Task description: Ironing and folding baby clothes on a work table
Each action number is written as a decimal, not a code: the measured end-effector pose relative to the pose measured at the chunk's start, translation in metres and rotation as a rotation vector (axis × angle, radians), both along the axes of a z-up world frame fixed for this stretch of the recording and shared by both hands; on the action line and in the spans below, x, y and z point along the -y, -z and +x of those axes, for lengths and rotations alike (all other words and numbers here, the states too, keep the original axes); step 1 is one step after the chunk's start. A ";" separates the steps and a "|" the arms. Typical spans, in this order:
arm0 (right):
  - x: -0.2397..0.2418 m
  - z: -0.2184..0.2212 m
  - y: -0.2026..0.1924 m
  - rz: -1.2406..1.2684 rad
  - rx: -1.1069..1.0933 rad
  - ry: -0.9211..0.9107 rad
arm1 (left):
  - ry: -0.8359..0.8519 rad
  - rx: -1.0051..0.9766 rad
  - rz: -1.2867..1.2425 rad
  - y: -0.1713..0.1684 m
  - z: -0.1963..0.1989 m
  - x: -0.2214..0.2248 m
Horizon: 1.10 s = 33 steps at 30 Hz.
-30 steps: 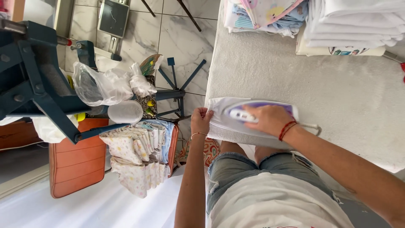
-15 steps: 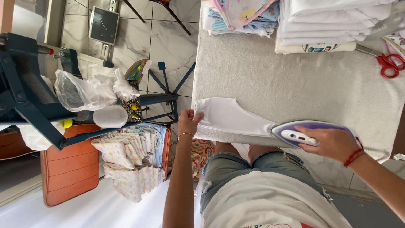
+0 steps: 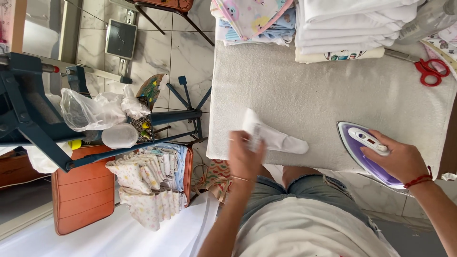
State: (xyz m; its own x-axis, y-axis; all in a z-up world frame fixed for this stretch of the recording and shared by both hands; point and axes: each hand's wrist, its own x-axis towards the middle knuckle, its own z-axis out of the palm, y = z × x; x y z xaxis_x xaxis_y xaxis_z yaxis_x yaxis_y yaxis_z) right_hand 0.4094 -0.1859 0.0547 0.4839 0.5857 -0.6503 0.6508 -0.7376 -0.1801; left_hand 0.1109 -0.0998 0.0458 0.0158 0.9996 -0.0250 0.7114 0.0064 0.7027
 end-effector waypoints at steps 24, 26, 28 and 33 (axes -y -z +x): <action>-0.143 -0.153 -0.019 0.237 -0.299 -0.671 | 0.402 -0.248 -0.711 0.029 -0.060 0.064; -0.143 -0.160 -0.010 -0.055 -0.320 -0.873 | 0.317 -0.134 -0.644 0.020 -0.066 0.060; -0.115 -0.157 0.018 0.068 -0.256 -0.889 | 0.206 -0.024 -0.639 0.015 -0.074 0.056; -0.102 -0.179 0.034 0.227 -0.134 -0.879 | -0.055 0.128 -0.596 0.022 -0.093 0.063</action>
State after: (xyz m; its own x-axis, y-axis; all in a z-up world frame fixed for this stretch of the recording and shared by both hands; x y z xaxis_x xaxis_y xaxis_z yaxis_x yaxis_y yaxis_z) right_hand 0.2304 -0.0835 0.0211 -0.2673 0.8280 -0.4929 0.9242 0.0754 -0.3744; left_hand 0.0176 -0.1627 0.0237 0.0044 0.8133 -0.5819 0.6090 0.4593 0.6467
